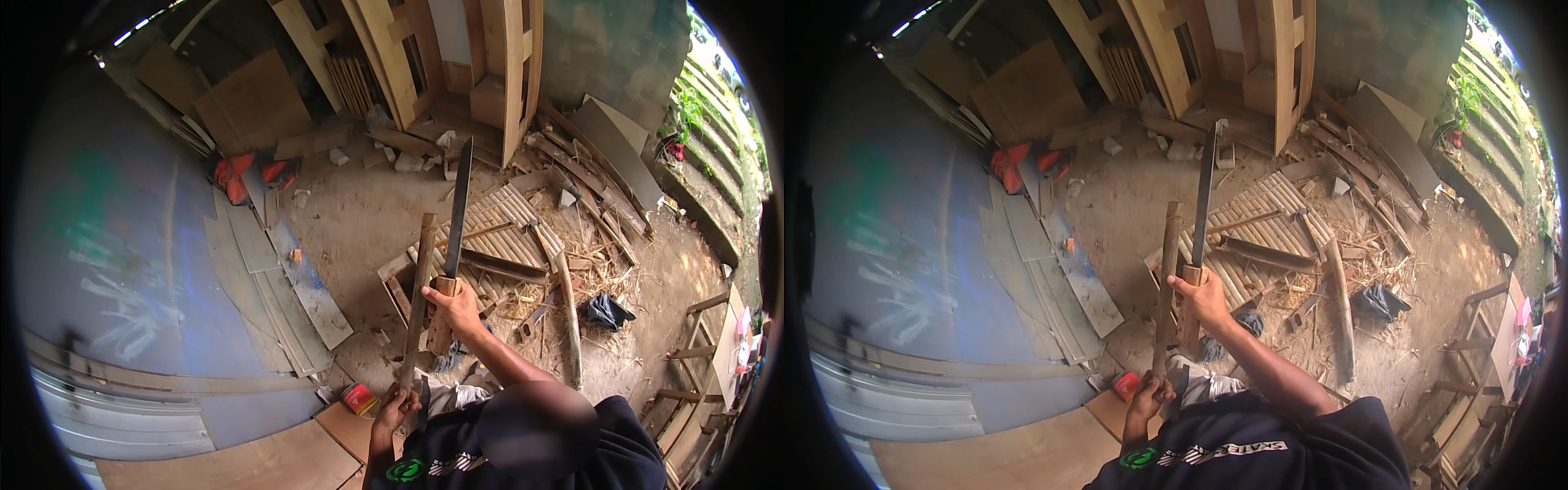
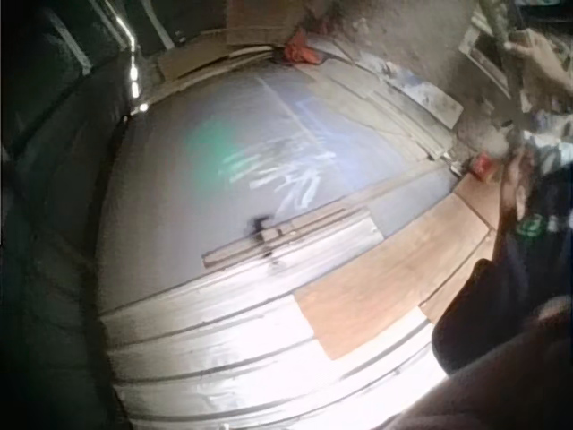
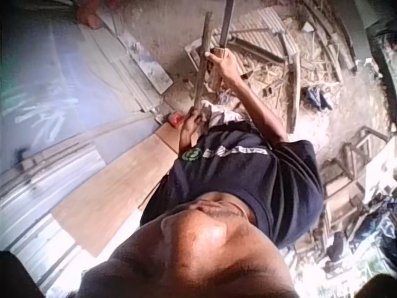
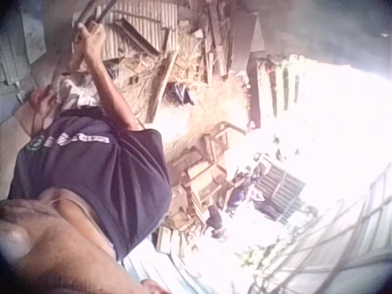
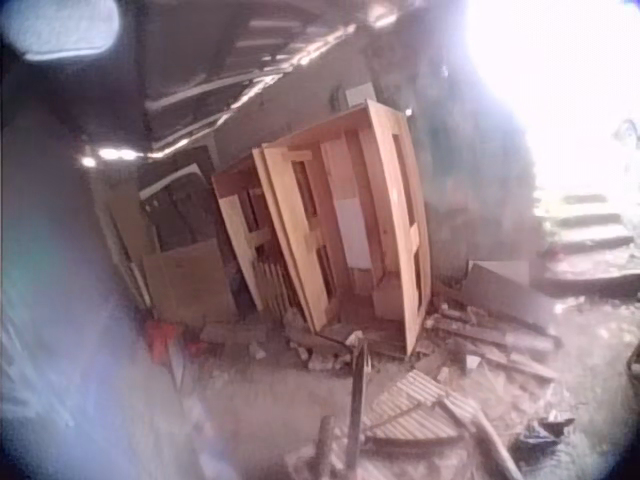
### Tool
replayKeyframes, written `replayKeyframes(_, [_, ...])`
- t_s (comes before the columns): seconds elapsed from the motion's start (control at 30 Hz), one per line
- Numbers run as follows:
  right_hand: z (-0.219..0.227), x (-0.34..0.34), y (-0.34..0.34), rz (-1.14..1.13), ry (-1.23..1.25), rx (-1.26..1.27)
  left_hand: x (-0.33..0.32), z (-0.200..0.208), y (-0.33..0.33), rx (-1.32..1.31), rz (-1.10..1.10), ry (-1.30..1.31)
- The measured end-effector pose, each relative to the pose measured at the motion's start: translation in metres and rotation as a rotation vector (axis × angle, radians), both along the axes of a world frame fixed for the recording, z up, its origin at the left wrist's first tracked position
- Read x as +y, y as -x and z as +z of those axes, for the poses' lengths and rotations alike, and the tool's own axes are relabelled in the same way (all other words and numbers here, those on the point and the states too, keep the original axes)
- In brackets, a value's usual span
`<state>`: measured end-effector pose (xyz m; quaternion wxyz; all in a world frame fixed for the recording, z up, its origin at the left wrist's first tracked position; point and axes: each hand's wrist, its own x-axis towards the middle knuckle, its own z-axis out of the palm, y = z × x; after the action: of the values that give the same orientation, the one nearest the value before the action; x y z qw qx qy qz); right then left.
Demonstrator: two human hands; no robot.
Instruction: The person is assembling a bamboo structure, likely a chair or bench. They use a hammer to drive nails into bamboo slats and a machete to cut and shape bamboo pieces. The person works on the floor, arranging and securing the bamboo components.
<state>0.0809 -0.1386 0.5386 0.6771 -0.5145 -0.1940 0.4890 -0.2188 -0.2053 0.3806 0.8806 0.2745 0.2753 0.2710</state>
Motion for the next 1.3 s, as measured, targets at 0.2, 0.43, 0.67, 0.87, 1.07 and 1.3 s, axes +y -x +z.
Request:
replayKeyframes(0.2, [0.011, -0.009, 0.002, 0.039, -0.126, -0.111, 0.05, 0.06, -0.05, 0.693, 0.153, -0.758])
replayKeyframes(0.43, [-0.009, -0.025, 0.017, 0.221, -0.11, -0.319, 0.111, 0.231, -0.113, 0.401, 0.421, -1.028])
replayKeyframes(0.67, [-0.075, -0.047, 0.005, 0.119, 0.018, -0.489, 0.11, 0.203, -0.108, 0.671, 0.442, -1.066])
replayKeyframes(0.87, [-0.112, -0.102, -0.01, 0.044, 0.395, -0.478, 0.101, 0.117, -0.109, 0.851, 0.575, -0.987])
replayKeyframes(1.07, [-0.121, -0.117, 0.003, 0.038, 0.518, -0.366, 0.105, 0.021, -0.104, 1.01, 0.667, -1.017])
replayKeyframes(1.3, [-0.124, -0.1, 0.027, 0.283, 0.507, -0.427, 0.1, -0.02, -0.076, 0.796, 0.677, -0.565])
